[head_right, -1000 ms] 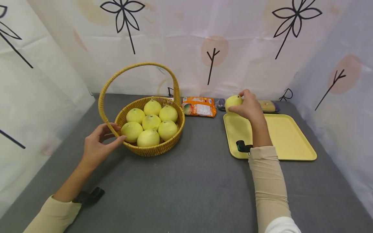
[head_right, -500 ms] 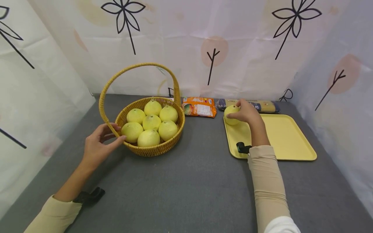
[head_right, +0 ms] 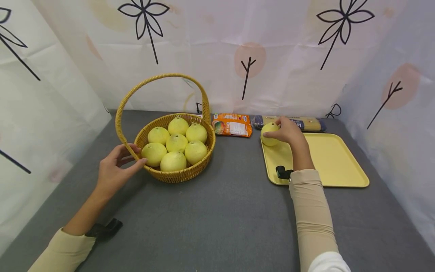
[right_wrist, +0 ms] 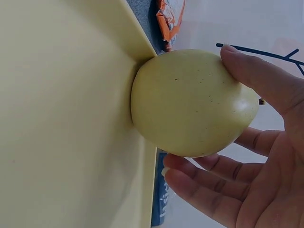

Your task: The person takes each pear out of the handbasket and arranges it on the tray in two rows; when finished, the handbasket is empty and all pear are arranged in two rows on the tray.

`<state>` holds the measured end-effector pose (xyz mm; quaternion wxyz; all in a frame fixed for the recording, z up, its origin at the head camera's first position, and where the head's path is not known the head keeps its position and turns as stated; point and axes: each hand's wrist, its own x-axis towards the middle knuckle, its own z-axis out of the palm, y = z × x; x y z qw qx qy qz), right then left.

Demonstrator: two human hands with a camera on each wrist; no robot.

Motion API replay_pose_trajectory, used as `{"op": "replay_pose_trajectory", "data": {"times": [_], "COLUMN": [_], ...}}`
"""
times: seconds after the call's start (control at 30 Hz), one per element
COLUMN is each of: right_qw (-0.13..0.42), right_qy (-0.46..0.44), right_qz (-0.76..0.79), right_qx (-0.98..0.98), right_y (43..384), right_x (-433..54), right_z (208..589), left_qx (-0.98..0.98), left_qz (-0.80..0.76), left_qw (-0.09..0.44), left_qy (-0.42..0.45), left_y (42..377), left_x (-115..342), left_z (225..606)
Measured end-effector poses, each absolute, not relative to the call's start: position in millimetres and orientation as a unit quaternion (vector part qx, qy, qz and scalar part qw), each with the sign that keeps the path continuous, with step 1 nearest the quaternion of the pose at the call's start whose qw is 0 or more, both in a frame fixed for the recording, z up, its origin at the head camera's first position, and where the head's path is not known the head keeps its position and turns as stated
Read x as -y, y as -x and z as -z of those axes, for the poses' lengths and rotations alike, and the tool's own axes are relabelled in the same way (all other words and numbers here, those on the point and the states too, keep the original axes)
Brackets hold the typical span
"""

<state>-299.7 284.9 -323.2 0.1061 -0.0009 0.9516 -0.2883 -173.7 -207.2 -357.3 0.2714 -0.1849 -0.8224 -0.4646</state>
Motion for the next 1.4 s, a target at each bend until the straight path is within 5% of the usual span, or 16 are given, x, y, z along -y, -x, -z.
{"op": "replay_pose_trajectory", "data": {"times": [0.43, 0.77, 1.2, 1.4], "right_qw": [0.096, -0.039, -0.138, -0.116], "right_qy": [0.009, 0.053, 0.288, 0.386], "right_qz": [0.265, 0.25, 0.206, 0.191], "right_qx": [-0.959, -0.966, -0.925, -0.895], "right_y": [300, 296, 287, 294], "right_x": [-283, -254, -158, -125], "right_z": [322, 312, 316, 313], "left_qx": [0.824, 0.829, 0.828, 0.824], "left_qz": [0.468, 0.46, 0.458, 0.461], "left_qw": [0.265, 0.269, 0.272, 0.275], "left_qy": [0.18, 0.168, 0.176, 0.183], "left_y": [172, 172, 172, 173], "left_x": [207, 206, 207, 207], "left_z": [356, 356, 358, 357]}}
